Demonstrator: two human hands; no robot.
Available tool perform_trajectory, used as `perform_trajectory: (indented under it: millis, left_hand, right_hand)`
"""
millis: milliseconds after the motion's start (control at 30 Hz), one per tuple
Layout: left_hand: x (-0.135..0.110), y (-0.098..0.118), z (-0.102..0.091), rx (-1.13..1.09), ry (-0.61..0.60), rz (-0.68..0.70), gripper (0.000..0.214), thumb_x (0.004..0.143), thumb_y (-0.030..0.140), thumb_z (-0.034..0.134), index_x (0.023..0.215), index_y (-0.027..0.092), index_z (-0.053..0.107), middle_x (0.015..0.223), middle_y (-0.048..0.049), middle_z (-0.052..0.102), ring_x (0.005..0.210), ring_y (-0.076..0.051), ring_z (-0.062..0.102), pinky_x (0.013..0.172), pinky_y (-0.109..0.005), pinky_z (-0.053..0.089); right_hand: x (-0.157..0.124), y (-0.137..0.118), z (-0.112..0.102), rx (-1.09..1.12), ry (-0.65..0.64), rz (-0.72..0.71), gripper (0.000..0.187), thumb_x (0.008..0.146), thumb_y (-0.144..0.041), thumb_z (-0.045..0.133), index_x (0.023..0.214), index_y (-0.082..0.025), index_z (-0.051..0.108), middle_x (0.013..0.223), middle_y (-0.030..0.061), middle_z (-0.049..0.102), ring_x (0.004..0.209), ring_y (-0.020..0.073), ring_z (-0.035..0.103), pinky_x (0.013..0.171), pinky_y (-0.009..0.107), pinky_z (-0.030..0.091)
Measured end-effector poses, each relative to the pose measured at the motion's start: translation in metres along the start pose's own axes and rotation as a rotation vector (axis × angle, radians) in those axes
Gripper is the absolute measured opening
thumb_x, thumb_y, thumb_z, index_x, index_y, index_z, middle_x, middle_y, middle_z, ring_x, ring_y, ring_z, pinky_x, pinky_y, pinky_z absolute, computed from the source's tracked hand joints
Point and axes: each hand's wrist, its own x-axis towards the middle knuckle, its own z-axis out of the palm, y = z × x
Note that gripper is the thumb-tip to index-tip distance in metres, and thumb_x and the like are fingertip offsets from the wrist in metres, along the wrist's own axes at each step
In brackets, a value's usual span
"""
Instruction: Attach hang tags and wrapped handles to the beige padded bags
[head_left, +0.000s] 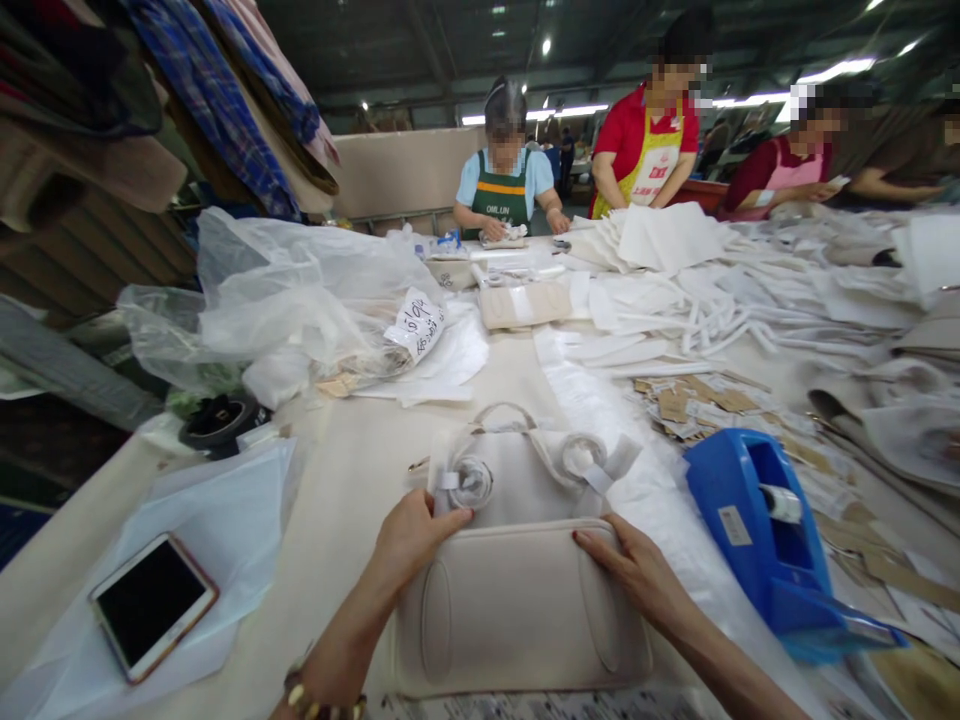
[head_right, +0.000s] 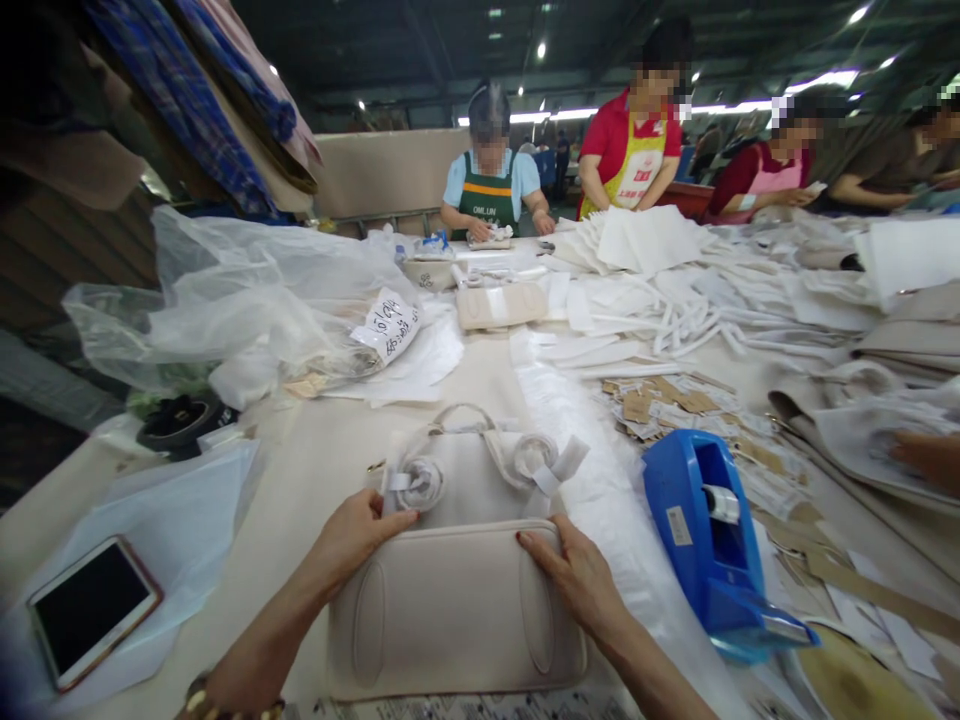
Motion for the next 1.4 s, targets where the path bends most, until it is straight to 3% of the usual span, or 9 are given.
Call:
perform_trajectory:
  millis: [267, 467, 633, 733, 800, 933, 1067, 1167, 1400]
  left_hand:
    - [-0.005, 0.003, 0.019, 0.217, 0.263, -0.133, 0.018, 0.088, 0.031, 0.039, 0.095, 0.019, 0.051, 0.078, -0.0072, 0.066, 0.077, -0.025, 0.064, 0.064, -0.030, 0.037]
    - [0.001, 0.001, 0.033, 0.261, 0.298, -0.140, 0.020, 0.088, 0.029, 0.039, 0.097, 0.015, 0.050, 0.079, -0.0111, 0.068, 0.076, -0.027, 0.066, 0.064, -0.030, 0.039]
    - [0.002, 0.001, 0.033, 0.276, 0.364, -0.107, 0.025, 0.087, 0.030, 0.039, 0.101, 0.012, 0.050, 0.081, -0.0153, 0.068, 0.079, -0.030, 0.065, 0.069, -0.035, 0.042]
    - [-0.005, -0.005, 0.032, 0.254, 0.367, -0.107, 0.029, 0.085, 0.030, 0.041, 0.105, 0.011, 0.049, 0.081, -0.0145, 0.067, 0.078, -0.031, 0.065, 0.070, -0.038, 0.044]
    - [-0.013, -0.008, 0.032, 0.246, 0.494, -0.011, 0.038, 0.082, 0.031, 0.047, 0.113, 0.009, 0.046, 0.094, -0.0170, 0.065, 0.090, -0.033, 0.062, 0.077, -0.042, 0.045]
    - [-0.012, 0.015, 0.038, 0.222, 0.841, 0.536, 0.042, 0.083, 0.021, 0.043, 0.123, 0.011, 0.040, 0.119, -0.0181, 0.054, 0.115, -0.029, 0.048, 0.098, -0.043, 0.038]
    - [0.028, 0.076, 0.048, 0.449, 0.471, 0.610, 0.030, 0.078, 0.002, 0.035, 0.096, 0.013, 0.058, 0.101, -0.0129, 0.062, 0.102, -0.024, 0.056, 0.092, -0.036, 0.042]
    - [0.061, 0.107, 0.057, 0.489, 0.367, 0.594, 0.029, 0.078, 0.002, 0.034, 0.085, 0.010, 0.061, 0.085, -0.0158, 0.065, 0.087, -0.028, 0.060, 0.080, -0.038, 0.045]
    - [0.113, 0.093, 0.078, 0.681, 0.299, 0.647, 0.031, 0.085, 0.013, 0.025, 0.080, 0.013, 0.055, 0.080, -0.0164, 0.064, 0.073, -0.031, 0.059, 0.066, -0.038, 0.043]
  right_hand:
    - [-0.008, -0.004, 0.002, -0.027, 0.010, 0.014, 0.046, 0.076, -0.066, 0.041, 0.078, -0.023, 0.055, 0.079, 0.0050, 0.067, 0.080, 0.0275, 0.061, 0.072, 0.037, 0.044]
    - [-0.009, 0.001, 0.011, -0.236, 0.148, 0.037, 0.039, 0.082, -0.061, 0.039, 0.075, -0.025, 0.050, 0.068, 0.0044, 0.065, 0.070, 0.0274, 0.063, 0.063, 0.037, 0.045]
    - [-0.017, -0.007, 0.024, -0.589, 0.588, -0.521, 0.034, 0.090, -0.035, 0.040, 0.110, -0.014, 0.057, 0.109, 0.0171, 0.064, 0.106, 0.0336, 0.056, 0.087, 0.047, 0.041]
    - [-0.017, -0.013, 0.040, -0.658, 0.492, -0.860, 0.038, 0.092, -0.016, 0.034, 0.127, -0.019, 0.050, 0.127, 0.0096, 0.057, 0.119, 0.0261, 0.049, 0.098, 0.044, 0.036]
    - [-0.013, -0.015, 0.049, -0.659, 0.404, -0.889, 0.036, 0.094, -0.022, 0.037, 0.127, -0.020, 0.051, 0.125, 0.0067, 0.060, 0.115, 0.0246, 0.053, 0.098, 0.043, 0.037]
    - [-0.006, -0.013, 0.058, -0.641, 0.404, -0.864, 0.033, 0.094, -0.029, 0.044, 0.124, -0.020, 0.054, 0.122, 0.0059, 0.062, 0.112, 0.0251, 0.056, 0.097, 0.043, 0.040]
    - [-0.006, -0.010, 0.056, -0.642, 0.428, -0.852, 0.034, 0.093, -0.030, 0.044, 0.124, -0.020, 0.053, 0.121, 0.0058, 0.063, 0.111, 0.0241, 0.056, 0.099, 0.043, 0.040]
    - [-0.009, -0.006, 0.055, -0.646, 0.405, -0.827, 0.038, 0.093, -0.038, 0.044, 0.125, -0.020, 0.051, 0.121, 0.0037, 0.062, 0.112, 0.0234, 0.055, 0.101, 0.042, 0.039]
    - [0.012, -0.004, 0.074, -0.783, 0.403, -0.748, 0.027, 0.095, -0.037, 0.040, 0.110, -0.020, 0.055, 0.111, -0.0009, 0.065, 0.104, 0.0186, 0.057, 0.101, 0.039, 0.041]
